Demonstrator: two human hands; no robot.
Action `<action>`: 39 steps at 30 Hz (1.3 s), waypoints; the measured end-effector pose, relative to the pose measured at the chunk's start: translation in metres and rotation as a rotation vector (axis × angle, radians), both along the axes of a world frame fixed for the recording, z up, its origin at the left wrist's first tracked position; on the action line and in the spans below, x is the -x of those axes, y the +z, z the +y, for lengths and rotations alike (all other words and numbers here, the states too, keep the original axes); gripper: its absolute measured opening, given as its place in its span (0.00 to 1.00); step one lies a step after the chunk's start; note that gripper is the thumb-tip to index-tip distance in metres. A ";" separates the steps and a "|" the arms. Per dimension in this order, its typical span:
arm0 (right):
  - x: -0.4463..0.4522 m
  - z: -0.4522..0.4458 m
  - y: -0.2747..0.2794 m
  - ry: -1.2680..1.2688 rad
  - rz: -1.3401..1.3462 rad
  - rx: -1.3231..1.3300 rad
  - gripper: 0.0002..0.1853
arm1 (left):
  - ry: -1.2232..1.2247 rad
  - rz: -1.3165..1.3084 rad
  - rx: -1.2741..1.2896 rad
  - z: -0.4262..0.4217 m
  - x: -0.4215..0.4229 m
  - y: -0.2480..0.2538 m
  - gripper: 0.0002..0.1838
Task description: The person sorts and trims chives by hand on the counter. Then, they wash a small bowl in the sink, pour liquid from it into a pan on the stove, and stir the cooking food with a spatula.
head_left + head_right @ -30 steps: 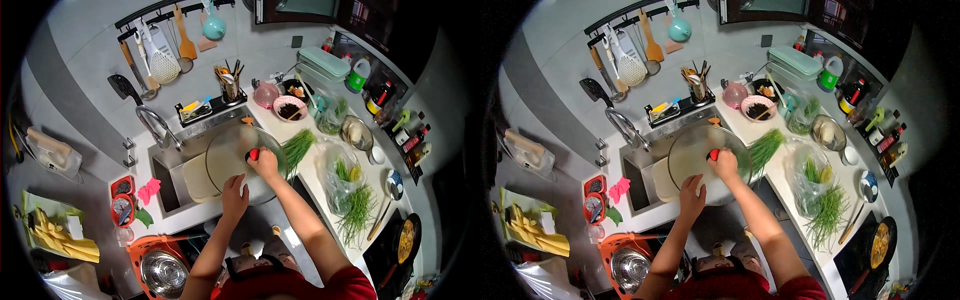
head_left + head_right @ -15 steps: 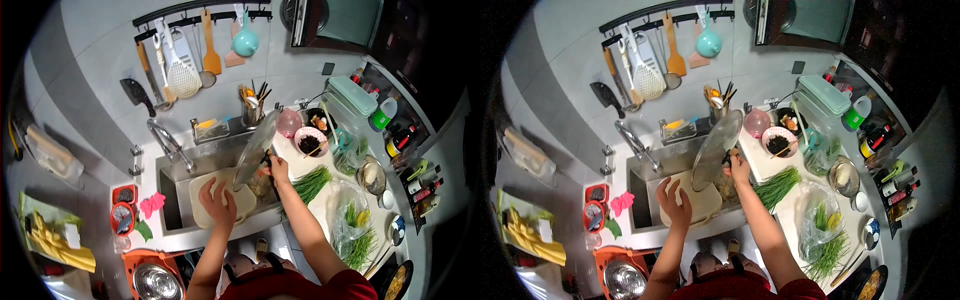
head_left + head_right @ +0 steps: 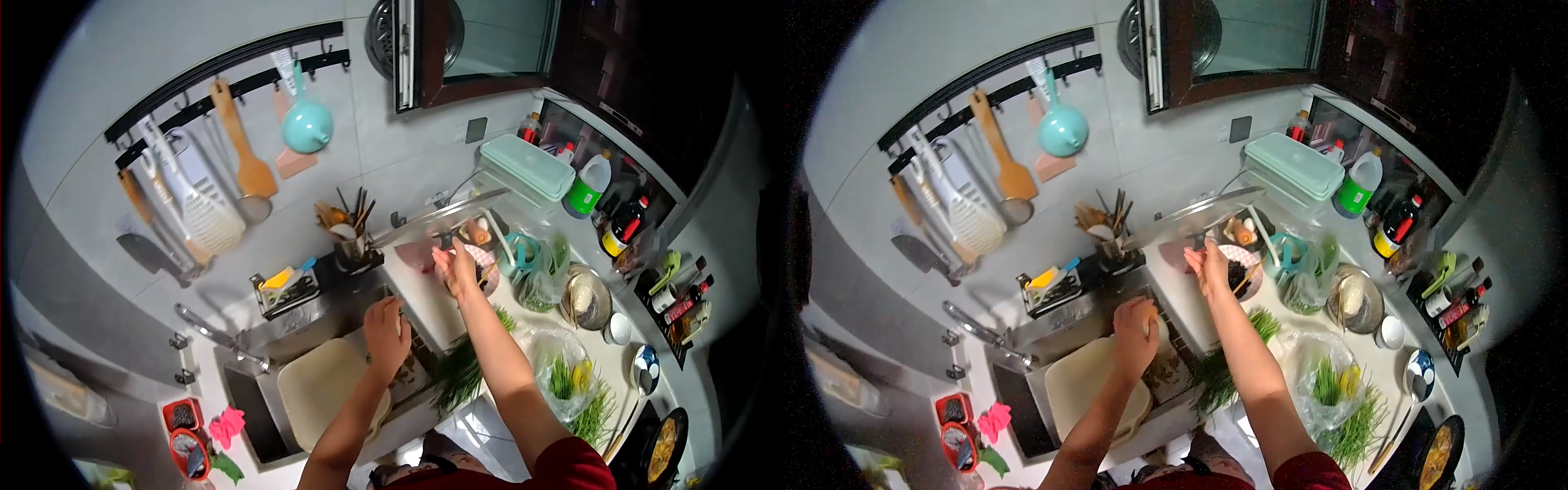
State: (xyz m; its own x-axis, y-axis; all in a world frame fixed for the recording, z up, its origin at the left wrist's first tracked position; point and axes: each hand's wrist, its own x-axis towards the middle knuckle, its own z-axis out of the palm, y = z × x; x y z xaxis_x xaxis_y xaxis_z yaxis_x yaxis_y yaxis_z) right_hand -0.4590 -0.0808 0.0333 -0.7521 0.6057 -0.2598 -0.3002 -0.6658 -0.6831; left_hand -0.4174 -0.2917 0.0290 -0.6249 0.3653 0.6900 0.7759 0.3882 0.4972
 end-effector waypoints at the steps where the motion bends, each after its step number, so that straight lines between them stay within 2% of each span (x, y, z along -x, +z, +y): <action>1: 0.015 0.017 -0.005 -0.004 0.013 -0.001 0.16 | -0.003 0.035 0.034 0.021 0.015 -0.005 0.17; 8: 0.119 0.097 -0.036 0.064 0.093 0.102 0.15 | 0.047 0.002 0.106 0.098 0.084 -0.013 0.18; 9: 0.131 0.104 -0.042 0.073 0.105 0.090 0.17 | 0.049 -0.029 0.100 0.101 0.088 -0.015 0.18; 17: 0.175 0.133 -0.080 0.081 -0.062 0.060 0.23 | 0.085 -0.155 0.125 0.116 0.110 -0.045 0.19; 23: 0.198 0.129 -0.077 0.055 -0.180 -0.039 0.28 | 0.105 -0.156 0.089 0.121 0.113 -0.052 0.19; 26: 0.218 0.140 -0.081 0.042 -0.315 0.001 0.26 | 0.131 -0.147 0.100 0.116 0.112 -0.048 0.19; 29: 0.214 0.139 -0.075 0.060 -0.330 -0.024 0.28 | 0.136 -0.154 0.099 0.114 0.109 -0.048 0.19; 32: 0.209 0.136 -0.078 0.064 -0.243 0.071 0.28 | 0.118 -0.173 0.107 0.112 0.106 -0.047 0.18; 35: 0.208 0.145 -0.108 0.219 -0.057 0.092 0.24 | 0.096 -0.175 0.106 0.114 0.098 -0.048 0.18; 39: 0.175 0.126 -0.076 0.263 -0.051 0.037 0.19 | 0.053 -0.187 0.104 0.112 0.081 -0.051 0.18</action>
State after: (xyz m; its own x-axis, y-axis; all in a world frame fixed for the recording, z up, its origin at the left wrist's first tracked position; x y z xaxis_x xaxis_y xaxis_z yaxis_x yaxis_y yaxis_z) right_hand -0.6340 0.0453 -0.0424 -0.8680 0.3803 -0.3194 -0.0795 -0.7412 -0.6665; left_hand -0.4982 -0.1794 -0.0223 -0.7589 0.3913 0.5205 0.6508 0.4829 0.5858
